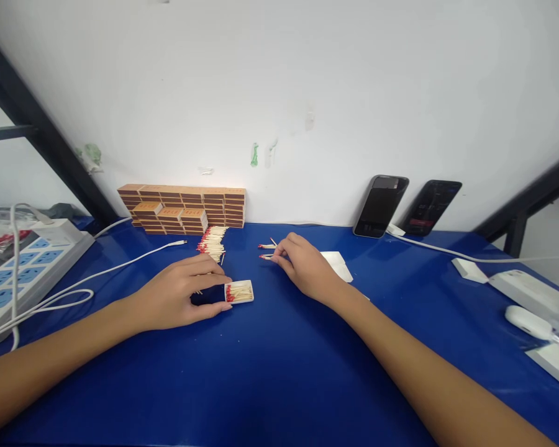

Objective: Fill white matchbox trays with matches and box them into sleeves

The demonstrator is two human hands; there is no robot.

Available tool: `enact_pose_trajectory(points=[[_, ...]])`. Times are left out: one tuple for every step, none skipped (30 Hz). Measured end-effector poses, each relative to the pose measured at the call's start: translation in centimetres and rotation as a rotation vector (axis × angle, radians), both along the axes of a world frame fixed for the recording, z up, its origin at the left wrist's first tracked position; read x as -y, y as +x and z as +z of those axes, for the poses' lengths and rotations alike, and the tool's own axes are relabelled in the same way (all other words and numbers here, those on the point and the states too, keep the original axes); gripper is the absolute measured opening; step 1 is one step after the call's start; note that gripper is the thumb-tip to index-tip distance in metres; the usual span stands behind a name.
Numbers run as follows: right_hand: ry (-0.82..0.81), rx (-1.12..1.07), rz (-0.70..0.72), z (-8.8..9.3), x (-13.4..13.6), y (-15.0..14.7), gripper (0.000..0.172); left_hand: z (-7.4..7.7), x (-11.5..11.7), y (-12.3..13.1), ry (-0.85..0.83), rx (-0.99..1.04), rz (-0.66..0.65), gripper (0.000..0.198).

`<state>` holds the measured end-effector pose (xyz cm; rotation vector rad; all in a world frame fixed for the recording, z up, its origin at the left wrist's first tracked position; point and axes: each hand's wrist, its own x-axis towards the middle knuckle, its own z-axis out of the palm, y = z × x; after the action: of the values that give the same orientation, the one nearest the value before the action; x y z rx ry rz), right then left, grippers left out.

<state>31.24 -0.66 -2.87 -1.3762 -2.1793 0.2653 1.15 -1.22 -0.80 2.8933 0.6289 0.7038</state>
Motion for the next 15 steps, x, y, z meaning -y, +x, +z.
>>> enact_pose_trajectory(points=[[0.009,-0.013,0.016,0.4,0.5,-0.3,0.012,0.0,0.0,0.0,0.002,0.004,0.005,0.03],[0.017,-0.022,0.039,0.8,1.0,-0.7,0.012,0.0,0.0,0.0,0.004,0.007,0.011,0.03],[0.021,-0.024,0.074,1.2,1.6,-1.2,0.013,0.0,0.0,0.0,0.003,0.009,0.015,0.029],[0.022,-0.017,0.112,1.5,2.2,-1.8,0.013,0.0,0.0,0.0,0.001,0.009,0.016,0.029],[0.017,0.005,0.143,1.7,2.7,-2.3,0.013,0.0,0.1,0.1,-0.002,0.009,0.015,0.029],[0.017,0.026,0.169,1.8,3.3,-2.9,0.012,0.0,0.1,0.1,-0.007,0.007,0.012,0.028],[0.019,0.047,0.185,1.8,3.7,-3.4,0.01,0.0,0.2,0.1,-0.01,0.006,0.009,0.028],[0.024,0.068,0.196,1.7,4.1,-3.9,0.008,0.0,0.2,0.2,-0.013,0.005,0.004,0.028],[0.034,0.081,0.203,1.5,4.4,-4.3,0.007,0.0,0.2,0.2,-0.016,0.004,-0.001,0.027],[0.046,0.089,0.209,1.3,4.6,-4.6,0.005,0.0,0.3,0.2,-0.017,0.003,-0.007,0.027],[0.06,0.09,0.216,1.1,4.8,-4.9,0.004,0.0,0.3,0.2,-0.019,0.003,-0.012,0.027],[0.074,0.084,0.223,0.9,4.9,-5.0,0.004,0.0,0.3,0.2,-0.02,0.002,-0.018,0.027],[0.085,0.076,0.231,0.8,5.0,-5.1,0.004,0.0,0.3,0.2,-0.022,0.002,-0.022,0.027],[0.094,0.067,0.234,0.7,5.0,-5.2,0.004,0.1,0.3,0.2,-0.023,0.002,-0.026,0.027],[0.098,0.063,0.234,0.7,4.9,-5.2,0.004,0.1,0.3,0.2,-0.023,0.003,-0.029,0.027]])
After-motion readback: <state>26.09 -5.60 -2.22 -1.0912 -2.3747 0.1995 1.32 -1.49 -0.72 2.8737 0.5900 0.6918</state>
